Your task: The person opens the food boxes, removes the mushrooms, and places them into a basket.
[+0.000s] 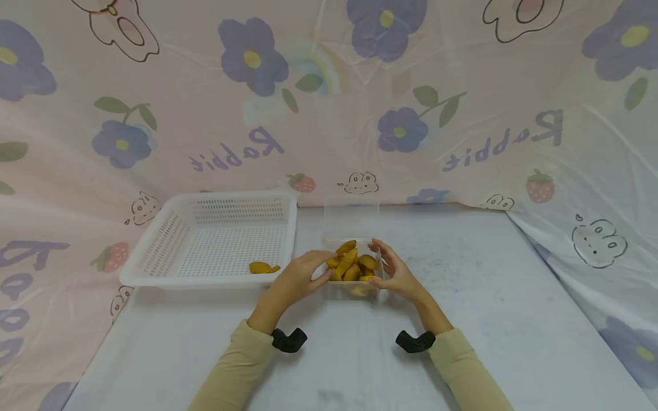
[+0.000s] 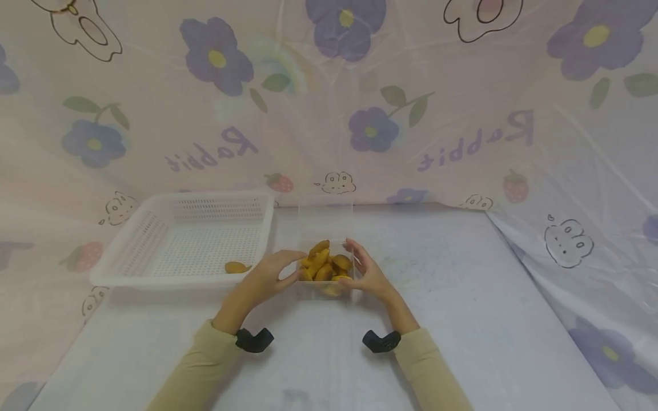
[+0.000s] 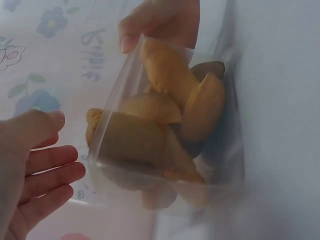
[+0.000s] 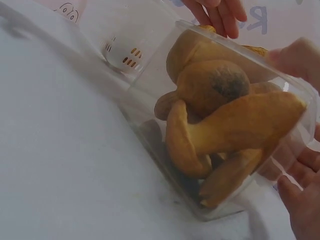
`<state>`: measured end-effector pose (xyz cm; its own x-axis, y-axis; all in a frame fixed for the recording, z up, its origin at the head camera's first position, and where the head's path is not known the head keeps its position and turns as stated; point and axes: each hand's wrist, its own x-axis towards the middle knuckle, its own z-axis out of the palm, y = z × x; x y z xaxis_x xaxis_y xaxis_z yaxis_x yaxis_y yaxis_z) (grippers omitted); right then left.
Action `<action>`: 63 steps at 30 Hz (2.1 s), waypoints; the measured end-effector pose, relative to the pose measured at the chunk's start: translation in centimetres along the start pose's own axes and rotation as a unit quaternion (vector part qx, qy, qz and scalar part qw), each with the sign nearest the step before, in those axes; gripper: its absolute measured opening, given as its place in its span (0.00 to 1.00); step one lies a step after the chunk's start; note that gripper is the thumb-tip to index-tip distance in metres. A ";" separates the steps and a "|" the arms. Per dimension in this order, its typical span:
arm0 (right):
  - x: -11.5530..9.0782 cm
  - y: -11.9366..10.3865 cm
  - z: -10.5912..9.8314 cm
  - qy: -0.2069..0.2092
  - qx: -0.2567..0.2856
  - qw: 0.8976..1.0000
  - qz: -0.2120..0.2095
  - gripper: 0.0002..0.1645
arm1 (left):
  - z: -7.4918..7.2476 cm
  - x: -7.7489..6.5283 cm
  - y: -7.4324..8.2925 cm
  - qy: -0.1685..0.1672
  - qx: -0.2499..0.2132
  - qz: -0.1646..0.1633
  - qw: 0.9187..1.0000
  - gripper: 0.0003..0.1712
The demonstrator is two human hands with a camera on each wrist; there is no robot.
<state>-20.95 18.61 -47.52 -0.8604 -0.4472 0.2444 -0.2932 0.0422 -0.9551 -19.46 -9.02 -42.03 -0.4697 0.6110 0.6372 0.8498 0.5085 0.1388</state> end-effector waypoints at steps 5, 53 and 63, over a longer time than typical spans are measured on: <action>0.1 0.0 -0.1 0.000 0.000 1.000 -0.005 0.56 | 1.1 0.6 0.2 0.003 0.002 0.004 1.000 0.22; -0.1 0.2 0.1 0.003 0.002 1.000 -0.008 0.58 | 1.9 2.5 1.7 0.020 -0.003 -0.057 0.998 0.16; 0.0 -0.1 0.1 0.005 -0.001 1.000 -0.001 0.56 | 0.9 2.9 1.7 0.027 -0.006 -0.057 0.998 0.18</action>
<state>-20.90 18.56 -47.43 -0.8636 -0.4390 0.2479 -0.2961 0.0436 -0.9542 -19.59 -5.88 -40.60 -0.5501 0.5163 0.6563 0.7948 0.5650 0.2217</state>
